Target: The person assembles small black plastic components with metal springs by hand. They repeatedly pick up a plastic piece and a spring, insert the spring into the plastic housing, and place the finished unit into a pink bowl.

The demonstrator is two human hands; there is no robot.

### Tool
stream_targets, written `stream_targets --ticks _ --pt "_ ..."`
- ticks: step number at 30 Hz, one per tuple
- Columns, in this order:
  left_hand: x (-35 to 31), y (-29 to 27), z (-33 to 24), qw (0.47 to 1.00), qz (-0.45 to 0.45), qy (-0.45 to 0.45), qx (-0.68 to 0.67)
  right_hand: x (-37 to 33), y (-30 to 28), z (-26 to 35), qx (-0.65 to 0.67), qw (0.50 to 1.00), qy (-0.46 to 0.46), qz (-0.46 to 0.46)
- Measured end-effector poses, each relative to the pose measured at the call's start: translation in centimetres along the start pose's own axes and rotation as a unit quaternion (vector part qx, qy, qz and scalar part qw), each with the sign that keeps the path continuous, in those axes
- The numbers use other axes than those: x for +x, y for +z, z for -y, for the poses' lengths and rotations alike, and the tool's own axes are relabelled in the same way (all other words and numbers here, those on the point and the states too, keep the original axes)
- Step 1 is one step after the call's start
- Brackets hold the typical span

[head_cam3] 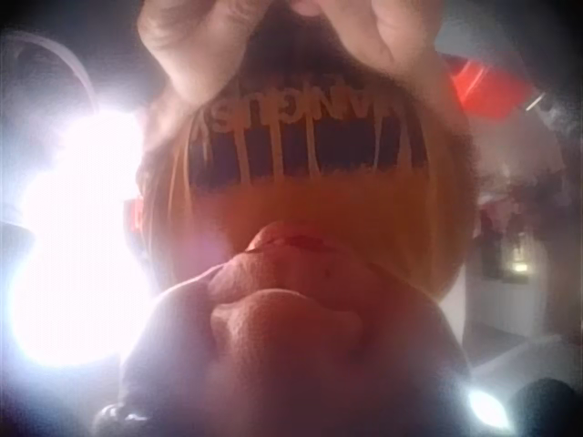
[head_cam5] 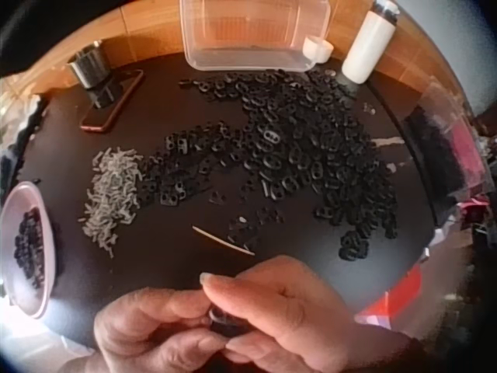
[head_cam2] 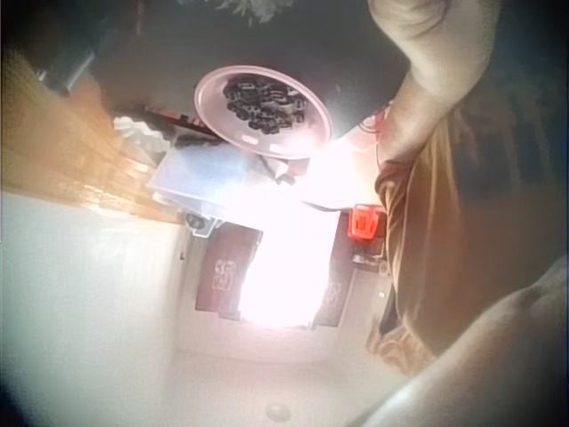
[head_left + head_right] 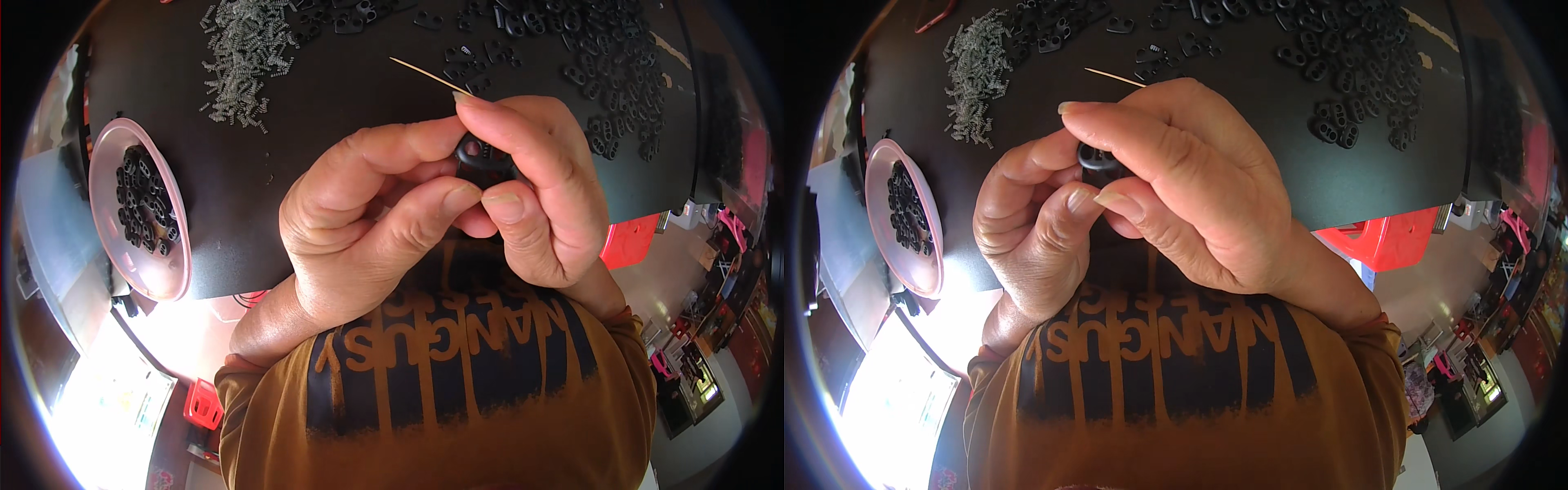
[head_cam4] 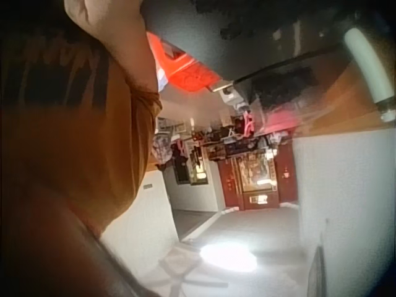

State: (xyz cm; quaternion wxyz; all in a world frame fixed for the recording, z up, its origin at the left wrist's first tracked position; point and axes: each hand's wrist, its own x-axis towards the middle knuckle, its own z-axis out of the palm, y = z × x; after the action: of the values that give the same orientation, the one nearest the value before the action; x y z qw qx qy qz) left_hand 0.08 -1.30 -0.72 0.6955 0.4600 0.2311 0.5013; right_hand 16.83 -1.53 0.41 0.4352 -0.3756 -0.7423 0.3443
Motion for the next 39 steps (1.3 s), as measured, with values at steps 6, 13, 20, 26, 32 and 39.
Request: stream_targets --ticks 6,13,20,26,32,39 --pt "-0.2 0.0 -0.1 0.997 0.005 0.011 0.081 -0.2 0.0 0.2 0.006 1.000 -0.007 0.003" --pt "0.1 0.0 0.3 0.993 0.012 0.052 0.102 -0.6 0.6 -0.3 0.018 0.999 -0.019 -0.022" --pt "-0.1 0.2 0.7 0.995 -0.005 0.040 0.086 -0.5 0.4 -0.8 -0.007 0.998 -0.050 -0.024" --pt "0.3 0.7 0.0 0.999 -0.030 -0.002 0.030 0.0 0.5 -0.3 0.064 0.997 0.007 -0.044" --pt "0.1 0.4 0.1 0.999 -0.024 -0.017 0.026 -0.2 0.5 -0.5 0.077 0.996 0.002 -0.054" --pt "0.1 0.5 0.0 0.999 -0.037 -0.033 -0.022 -0.4 0.2 -0.4 0.031 0.999 0.004 -0.043"
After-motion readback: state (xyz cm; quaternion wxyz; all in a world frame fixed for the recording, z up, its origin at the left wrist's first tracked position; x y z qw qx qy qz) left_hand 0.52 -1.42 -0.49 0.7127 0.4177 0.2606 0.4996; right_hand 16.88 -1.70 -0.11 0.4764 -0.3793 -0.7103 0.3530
